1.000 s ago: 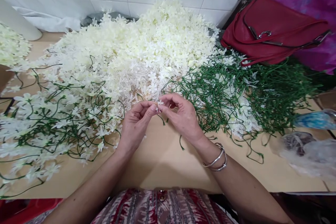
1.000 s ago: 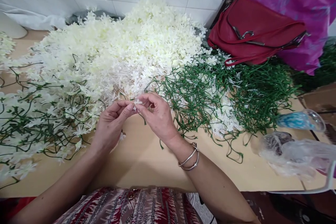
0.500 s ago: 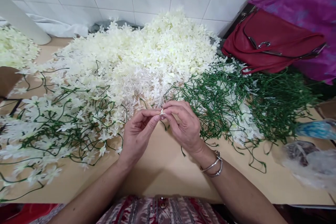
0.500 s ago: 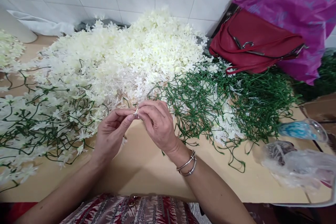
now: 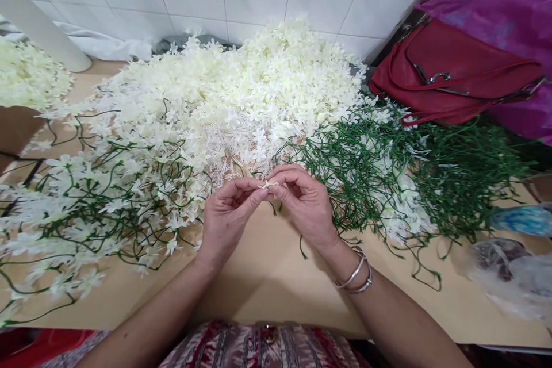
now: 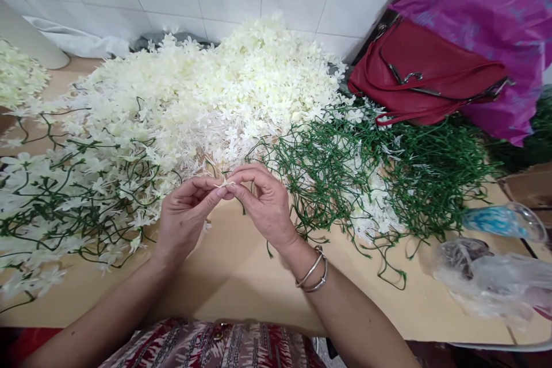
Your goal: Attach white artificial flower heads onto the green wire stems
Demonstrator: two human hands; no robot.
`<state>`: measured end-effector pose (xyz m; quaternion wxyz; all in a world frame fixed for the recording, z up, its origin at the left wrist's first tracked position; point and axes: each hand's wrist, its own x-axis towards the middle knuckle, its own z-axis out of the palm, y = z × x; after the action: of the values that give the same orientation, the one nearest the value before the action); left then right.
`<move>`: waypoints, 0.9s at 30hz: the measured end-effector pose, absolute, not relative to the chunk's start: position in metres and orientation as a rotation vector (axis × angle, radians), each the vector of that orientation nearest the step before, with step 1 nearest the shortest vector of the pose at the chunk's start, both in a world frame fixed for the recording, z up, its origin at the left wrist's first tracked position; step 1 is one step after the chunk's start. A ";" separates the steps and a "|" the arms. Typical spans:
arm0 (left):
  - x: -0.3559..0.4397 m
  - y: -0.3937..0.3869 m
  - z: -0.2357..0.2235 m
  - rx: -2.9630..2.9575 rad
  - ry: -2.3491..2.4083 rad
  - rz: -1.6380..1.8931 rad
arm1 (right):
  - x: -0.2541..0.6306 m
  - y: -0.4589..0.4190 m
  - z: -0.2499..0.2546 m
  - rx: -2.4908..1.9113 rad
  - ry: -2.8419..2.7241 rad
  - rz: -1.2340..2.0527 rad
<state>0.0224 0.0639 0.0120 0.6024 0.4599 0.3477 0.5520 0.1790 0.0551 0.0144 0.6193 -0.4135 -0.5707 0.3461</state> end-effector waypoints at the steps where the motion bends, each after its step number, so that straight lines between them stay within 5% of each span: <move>1: 0.022 0.064 0.012 1.077 0.808 1.274 | 0.178 0.055 0.013 -0.950 -1.294 0.818; 12: 0.025 0.054 0.008 1.199 0.877 1.340 | 0.168 0.048 0.009 -0.985 -1.194 0.884; 19: 0.022 0.053 0.005 1.335 0.908 1.301 | 0.183 0.053 0.016 -1.031 -1.460 0.639; 27: 0.007 0.070 0.010 2.337 0.992 1.128 | 0.207 0.061 0.014 -1.262 -1.150 0.601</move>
<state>0.0069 0.0697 0.0097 0.1806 0.8274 0.3511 0.3994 0.2065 0.0611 0.0145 0.6175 -0.5484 -0.4998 0.2610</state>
